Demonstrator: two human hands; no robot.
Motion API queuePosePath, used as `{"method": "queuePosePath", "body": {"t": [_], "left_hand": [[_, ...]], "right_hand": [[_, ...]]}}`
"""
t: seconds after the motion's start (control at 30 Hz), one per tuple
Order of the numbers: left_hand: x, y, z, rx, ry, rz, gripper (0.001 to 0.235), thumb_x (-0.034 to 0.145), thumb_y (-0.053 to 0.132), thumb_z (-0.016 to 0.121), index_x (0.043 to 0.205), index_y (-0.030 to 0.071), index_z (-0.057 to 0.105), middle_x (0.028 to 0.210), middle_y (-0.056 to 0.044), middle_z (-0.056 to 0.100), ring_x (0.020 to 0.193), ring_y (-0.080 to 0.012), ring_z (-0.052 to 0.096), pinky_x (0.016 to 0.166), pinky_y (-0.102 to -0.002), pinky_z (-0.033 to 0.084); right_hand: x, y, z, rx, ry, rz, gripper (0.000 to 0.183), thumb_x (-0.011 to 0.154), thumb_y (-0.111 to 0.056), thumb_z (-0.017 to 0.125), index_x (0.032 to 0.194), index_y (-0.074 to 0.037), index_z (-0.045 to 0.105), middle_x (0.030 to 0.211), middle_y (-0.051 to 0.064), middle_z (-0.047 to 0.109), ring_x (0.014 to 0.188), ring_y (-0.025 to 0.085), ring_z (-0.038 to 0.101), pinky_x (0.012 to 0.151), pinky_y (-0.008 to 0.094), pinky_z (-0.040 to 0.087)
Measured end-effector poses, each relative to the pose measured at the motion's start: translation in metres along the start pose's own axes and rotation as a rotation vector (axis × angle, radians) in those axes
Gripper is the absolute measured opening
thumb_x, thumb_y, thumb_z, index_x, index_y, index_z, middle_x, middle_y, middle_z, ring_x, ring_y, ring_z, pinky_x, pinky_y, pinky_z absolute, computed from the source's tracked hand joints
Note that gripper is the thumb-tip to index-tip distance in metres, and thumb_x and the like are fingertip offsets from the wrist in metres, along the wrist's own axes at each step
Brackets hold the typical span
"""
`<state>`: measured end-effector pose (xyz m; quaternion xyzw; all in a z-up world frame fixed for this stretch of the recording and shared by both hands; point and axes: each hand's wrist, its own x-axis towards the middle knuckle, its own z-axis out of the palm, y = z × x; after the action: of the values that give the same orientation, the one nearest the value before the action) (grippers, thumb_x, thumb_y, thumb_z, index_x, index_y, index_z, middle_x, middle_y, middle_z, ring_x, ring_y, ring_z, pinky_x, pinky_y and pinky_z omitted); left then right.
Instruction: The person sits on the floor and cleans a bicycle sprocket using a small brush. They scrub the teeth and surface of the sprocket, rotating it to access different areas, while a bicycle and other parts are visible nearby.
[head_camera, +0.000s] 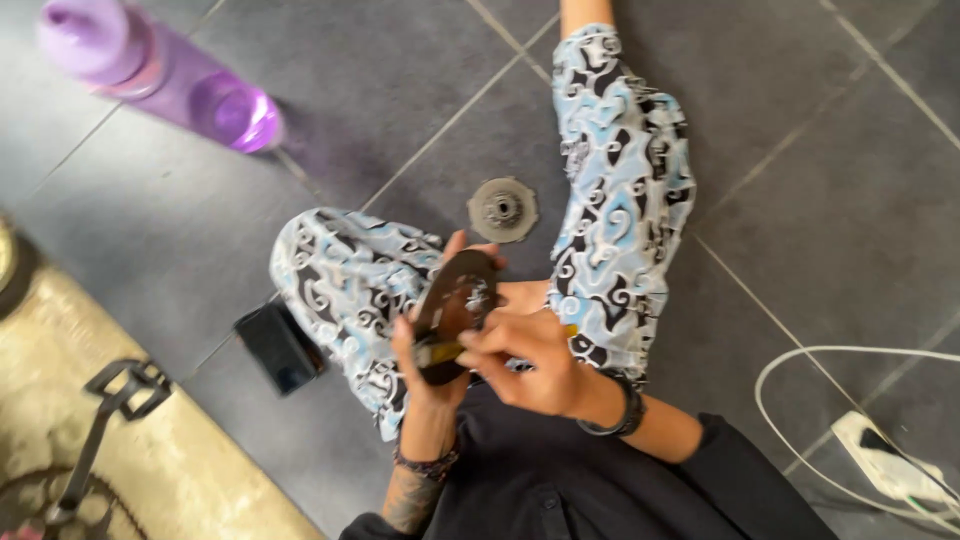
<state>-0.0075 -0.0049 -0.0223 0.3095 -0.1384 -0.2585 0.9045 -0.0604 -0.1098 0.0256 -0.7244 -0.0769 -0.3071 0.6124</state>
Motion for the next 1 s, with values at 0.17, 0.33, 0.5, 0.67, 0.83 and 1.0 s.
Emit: {"method": "queuePosePath", "body": {"t": [0.17, 0.33, 0.5, 0.67, 0.83, 1.0], "left_hand": [[0.005, 0.002, 0.011, 0.1, 0.028, 0.041, 0.108, 0.087, 0.072, 0.044, 0.153, -0.012, 0.03, 0.142, -0.034, 0.049, 0.132, -0.0407, 0.051, 0.104, -0.046, 0.046], [0.004, 0.008, 0.01, 0.114, 0.035, 0.075, 0.103, 0.092, 0.068, 0.043, 0.153, -0.014, 0.03, 0.139, -0.034, 0.05, 0.127, -0.0415, 0.053, 0.094, -0.042, 0.052], [0.007, 0.002, 0.014, 0.205, 0.038, 0.091, 0.105, 0.089, 0.072, 0.041, 0.149, -0.014, 0.04, 0.136, -0.028, 0.052, 0.124, -0.0331, 0.055, 0.095, -0.04, 0.05], [0.004, 0.008, 0.009, 0.18, 0.051, 0.126, 0.1, 0.093, 0.067, 0.036, 0.153, -0.014, 0.033, 0.138, -0.026, 0.051, 0.127, -0.0349, 0.054, 0.092, -0.037, 0.05], [0.005, 0.013, 0.009, 0.283, 0.075, 0.209, 0.093, 0.098, 0.064, 0.033, 0.153, -0.01, 0.038, 0.141, -0.021, 0.052, 0.132, -0.0313, 0.052, 0.104, -0.036, 0.047], [0.0, 0.022, 0.012, 0.297, 0.116, 0.227, 0.081, 0.103, 0.056, 0.031, 0.154, -0.006, 0.043, 0.142, -0.016, 0.054, 0.13, -0.0236, 0.054, 0.098, -0.035, 0.048]], "right_hand": [[0.017, 0.021, -0.016, -0.069, 0.044, -0.042, 0.013, 0.091, 0.0, 0.074, 0.079, 0.001, 0.069, 0.051, 0.005, 0.053, 0.034, 0.012, 0.042, 0.036, 0.025, 0.036], [0.001, 0.004, -0.007, -0.096, -0.044, -0.044, 0.006, 0.083, 0.004, 0.078, 0.08, 0.001, 0.073, 0.049, 0.003, 0.056, 0.03, 0.013, 0.044, 0.033, 0.023, 0.039], [0.003, 0.037, -0.024, -0.184, 0.059, -0.061, 0.008, 0.089, 0.002, 0.076, 0.083, 0.006, 0.072, 0.052, 0.006, 0.057, 0.033, 0.008, 0.037, 0.033, 0.023, 0.031], [-0.01, 0.014, -0.005, -0.126, -0.064, -0.036, 0.008, 0.084, -0.001, 0.08, 0.078, 0.001, 0.074, 0.053, 0.005, 0.06, 0.03, 0.01, 0.04, 0.03, 0.023, 0.034], [-0.012, 0.051, -0.022, -0.191, -0.059, -0.027, 0.016, 0.091, -0.002, 0.08, 0.079, 0.004, 0.071, 0.056, 0.01, 0.058, 0.035, 0.012, 0.04, 0.035, 0.026, 0.032], [-0.026, 0.042, -0.006, -0.137, -0.089, -0.027, 0.016, 0.089, 0.0, 0.081, 0.079, 0.006, 0.07, 0.053, 0.008, 0.053, 0.034, 0.009, 0.031, 0.034, 0.025, 0.029]]}}
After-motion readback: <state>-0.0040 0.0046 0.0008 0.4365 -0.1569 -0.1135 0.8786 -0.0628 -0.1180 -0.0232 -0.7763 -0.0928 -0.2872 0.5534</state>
